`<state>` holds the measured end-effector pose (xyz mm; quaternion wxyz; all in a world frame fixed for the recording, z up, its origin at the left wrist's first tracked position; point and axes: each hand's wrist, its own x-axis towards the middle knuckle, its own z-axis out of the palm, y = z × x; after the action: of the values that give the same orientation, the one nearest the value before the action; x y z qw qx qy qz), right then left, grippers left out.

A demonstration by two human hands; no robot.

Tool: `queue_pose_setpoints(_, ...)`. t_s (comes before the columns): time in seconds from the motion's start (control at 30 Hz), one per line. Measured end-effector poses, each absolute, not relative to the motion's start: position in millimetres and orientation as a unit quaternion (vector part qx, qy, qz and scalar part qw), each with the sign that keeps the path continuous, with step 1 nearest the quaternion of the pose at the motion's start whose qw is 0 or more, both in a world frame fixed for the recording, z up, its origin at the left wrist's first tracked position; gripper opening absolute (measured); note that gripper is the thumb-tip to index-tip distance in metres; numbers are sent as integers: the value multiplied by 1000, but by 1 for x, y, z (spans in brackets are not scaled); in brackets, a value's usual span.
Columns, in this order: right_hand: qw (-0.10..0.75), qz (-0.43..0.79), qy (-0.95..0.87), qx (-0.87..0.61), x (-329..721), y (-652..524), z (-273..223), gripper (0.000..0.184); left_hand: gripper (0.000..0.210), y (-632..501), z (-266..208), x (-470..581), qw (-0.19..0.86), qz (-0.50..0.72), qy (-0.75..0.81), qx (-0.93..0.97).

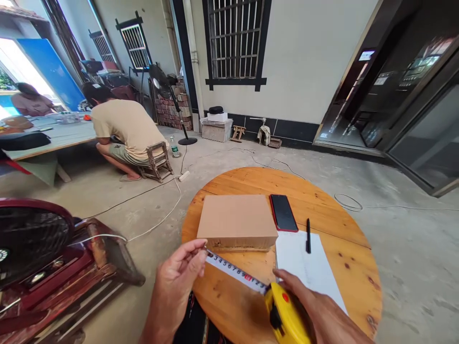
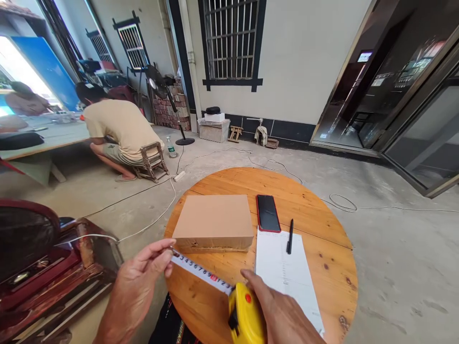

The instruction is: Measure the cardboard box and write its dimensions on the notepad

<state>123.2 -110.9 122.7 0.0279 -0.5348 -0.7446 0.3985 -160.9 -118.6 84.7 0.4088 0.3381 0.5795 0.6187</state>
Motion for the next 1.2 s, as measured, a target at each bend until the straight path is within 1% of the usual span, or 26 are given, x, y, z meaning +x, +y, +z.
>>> queue_pose_setpoints(0.1, 71, 328, -804, -490, 98, -91, 141, 78, 41, -114, 90, -143, 385, 588, 595, 390)
queue_pose_setpoints(0.17, 110, 297, -847, -428, 77, -76, 152, 72, 31, -108, 91, -136, 326, 584, 595, 445)
queue_pose_setpoints(0.23, 136, 266, -880, -370, 58, -59, 156, 69, 23, -101, 90, -135, 245, 583, 584, 509)
queue_pose_setpoints(0.37, 158, 197, -911, -325, 34, -20, 145, 71, 24, -97, 78, -149, 79, 573, 597, 556)
queue_pose_setpoints(0.47, 149, 168, -913, -342, 21, 10, 135, 75, 27, -101, 63, -162, 26, 559, 633, 535)
queue_pose_setpoints(0.57, 135, 162, -911, -353, 10, 31, 134, 76, 32, -104, 47, -166, 33, 552, 662, 506)
queue_pose_setpoints(0.63, 142, 167, -910, -352, 8, 35, 136, 74, 43, -101, 37, -164, 68, 551, 677, 484)
queue_pose_setpoints(0.73, 193, 185, -889, -372, 24, 32, 137, 70, 64, -93, 24, -159, 155, 541, 697, 444)
queue_pose_setpoints(0.8, 246, 201, -840, -439, 43, 25, 132, 62, 74, -87, 18, -157, 215, 529, 703, 424)
queue_pose_setpoints(0.87, 291, 231, -765, -526, 63, 14, 120, 54, 77, -83, 14, -155, 250, 524, 702, 412)
queue_pose_setpoints(0.93, 326, 288, -696, -571, 76, 1, 104, 52, 78, -79, 11, -155, 258, 528, 700, 407)
queue_pose_setpoints(1.03, 375, 379, -652, -539, 76, -20, 81, 53, 83, -73, 9, -161, 258, 525, 705, 401)
queue_pose_setpoints(1.13, 422, 411, -622, -516, 62, -33, 70, 55, 84, -63, 9, -172, 269, 537, 695, 395)
queue_pose_setpoints(1.2, 442, 428, -616, -493, 54, -37, 68, 52, 81, -57, 11, -180, 284, 553, 675, 398)
